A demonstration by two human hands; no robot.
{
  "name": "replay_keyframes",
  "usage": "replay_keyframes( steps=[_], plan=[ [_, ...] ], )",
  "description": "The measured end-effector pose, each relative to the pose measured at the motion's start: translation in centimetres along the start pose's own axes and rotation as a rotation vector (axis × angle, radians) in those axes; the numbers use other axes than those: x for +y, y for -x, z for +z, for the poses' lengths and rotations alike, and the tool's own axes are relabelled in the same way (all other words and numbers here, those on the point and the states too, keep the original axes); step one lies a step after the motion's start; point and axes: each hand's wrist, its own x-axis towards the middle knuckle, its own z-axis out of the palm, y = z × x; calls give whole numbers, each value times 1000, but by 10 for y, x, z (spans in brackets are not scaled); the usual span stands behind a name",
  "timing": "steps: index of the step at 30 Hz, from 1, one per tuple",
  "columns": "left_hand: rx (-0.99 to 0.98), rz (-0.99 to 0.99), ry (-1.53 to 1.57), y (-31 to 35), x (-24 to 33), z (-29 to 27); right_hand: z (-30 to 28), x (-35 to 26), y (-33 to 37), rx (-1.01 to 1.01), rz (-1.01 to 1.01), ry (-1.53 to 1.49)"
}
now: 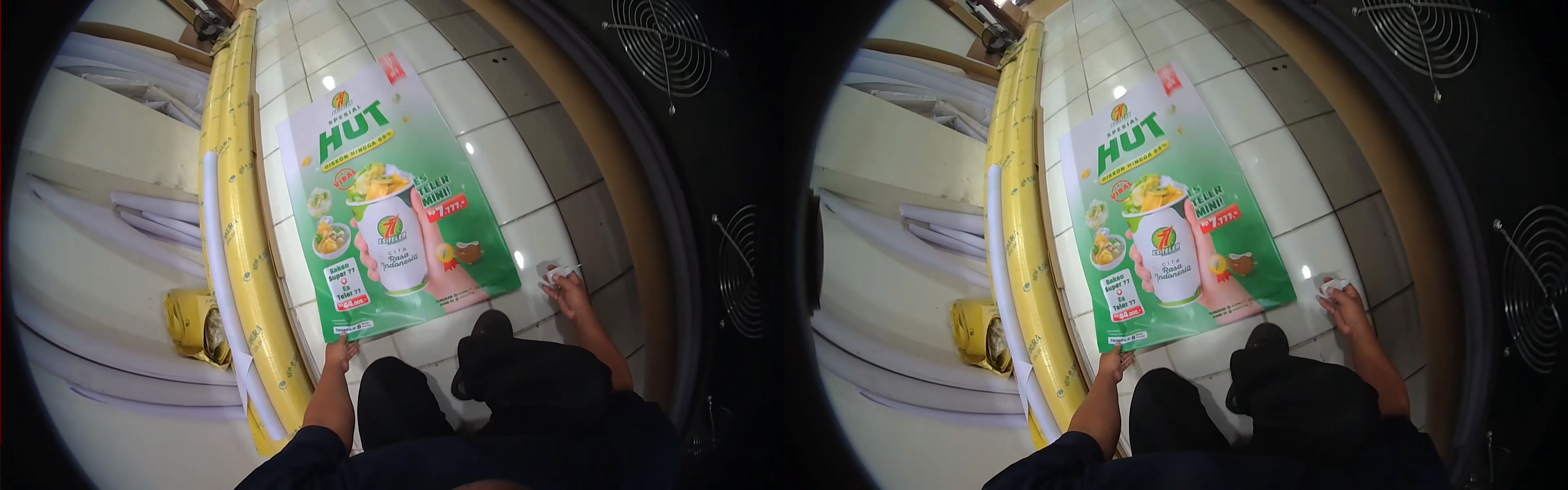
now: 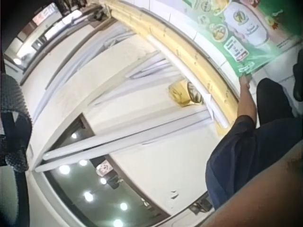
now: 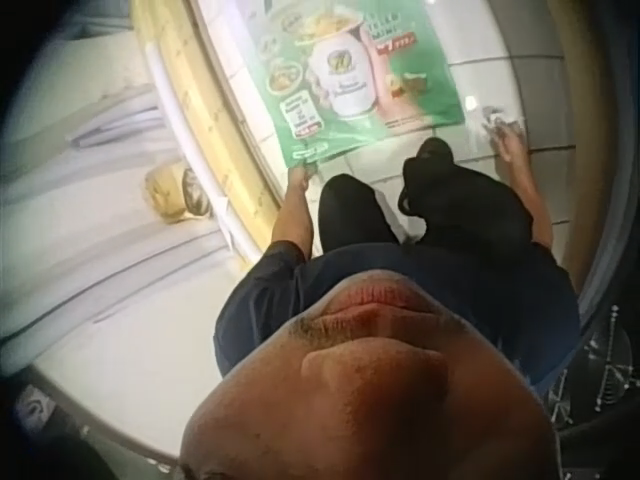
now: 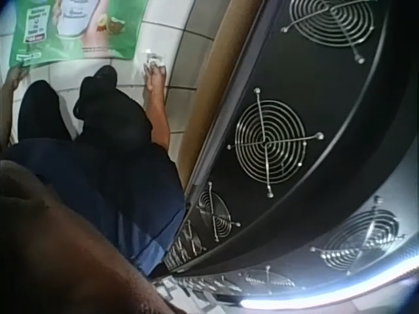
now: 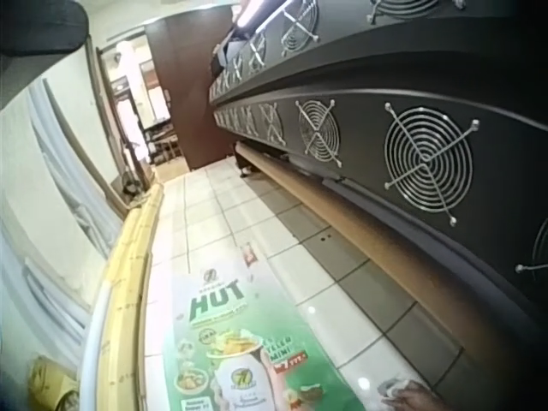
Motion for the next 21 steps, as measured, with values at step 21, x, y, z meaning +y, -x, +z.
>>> replay_keyframes(
  steps=[21],
  plan=[
    [-507, 674, -1190, 561, 146, -40, 307, -158, 254, -588, -624, 1201]
  ],
)
